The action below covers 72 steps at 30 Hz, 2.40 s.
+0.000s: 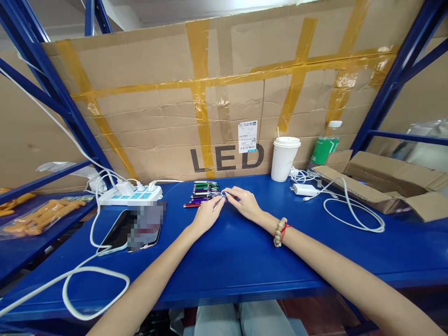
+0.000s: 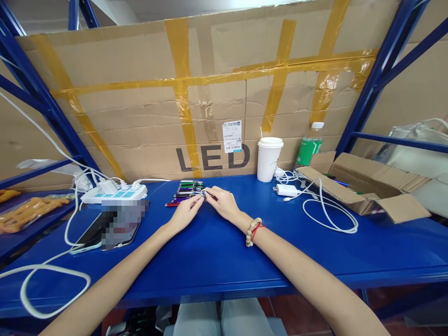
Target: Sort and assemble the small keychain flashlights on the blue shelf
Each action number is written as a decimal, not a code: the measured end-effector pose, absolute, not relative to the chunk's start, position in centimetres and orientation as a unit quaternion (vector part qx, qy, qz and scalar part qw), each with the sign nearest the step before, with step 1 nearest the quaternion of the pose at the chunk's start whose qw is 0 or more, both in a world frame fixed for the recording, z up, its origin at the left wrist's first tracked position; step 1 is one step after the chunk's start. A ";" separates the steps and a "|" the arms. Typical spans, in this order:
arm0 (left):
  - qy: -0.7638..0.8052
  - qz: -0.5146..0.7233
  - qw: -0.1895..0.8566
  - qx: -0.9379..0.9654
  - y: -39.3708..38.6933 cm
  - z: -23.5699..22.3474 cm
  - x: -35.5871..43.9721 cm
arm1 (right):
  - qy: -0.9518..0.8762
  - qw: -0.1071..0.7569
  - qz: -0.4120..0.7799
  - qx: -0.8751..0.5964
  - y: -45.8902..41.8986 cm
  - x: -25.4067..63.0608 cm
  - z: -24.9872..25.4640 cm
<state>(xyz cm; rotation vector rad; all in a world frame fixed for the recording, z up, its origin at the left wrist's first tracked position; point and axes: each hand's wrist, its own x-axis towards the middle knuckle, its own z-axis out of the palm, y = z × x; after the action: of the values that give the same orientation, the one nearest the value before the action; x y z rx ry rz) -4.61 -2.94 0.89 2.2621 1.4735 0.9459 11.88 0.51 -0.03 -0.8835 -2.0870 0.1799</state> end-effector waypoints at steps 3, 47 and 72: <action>0.493 0.268 0.097 0.822 -3.3 1.0 -4.5 | -0.835 0.415 0.066 -0.354 0.8 12.3 0.3; 0.595 0.231 0.062 0.767 -4.3 1.4 -3.3 | -0.605 0.539 0.440 -0.387 -1.5 9.4 1.1; 0.564 0.344 0.095 0.745 -4.4 1.4 -3.3 | -0.775 0.244 -0.001 -0.583 2.9 16.3 2.0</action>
<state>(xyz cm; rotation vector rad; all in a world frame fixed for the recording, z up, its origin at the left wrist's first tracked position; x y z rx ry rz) -3.32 -4.36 1.43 2.2084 1.6708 1.0212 16.33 2.88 1.99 -1.5917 -2.1178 -0.0039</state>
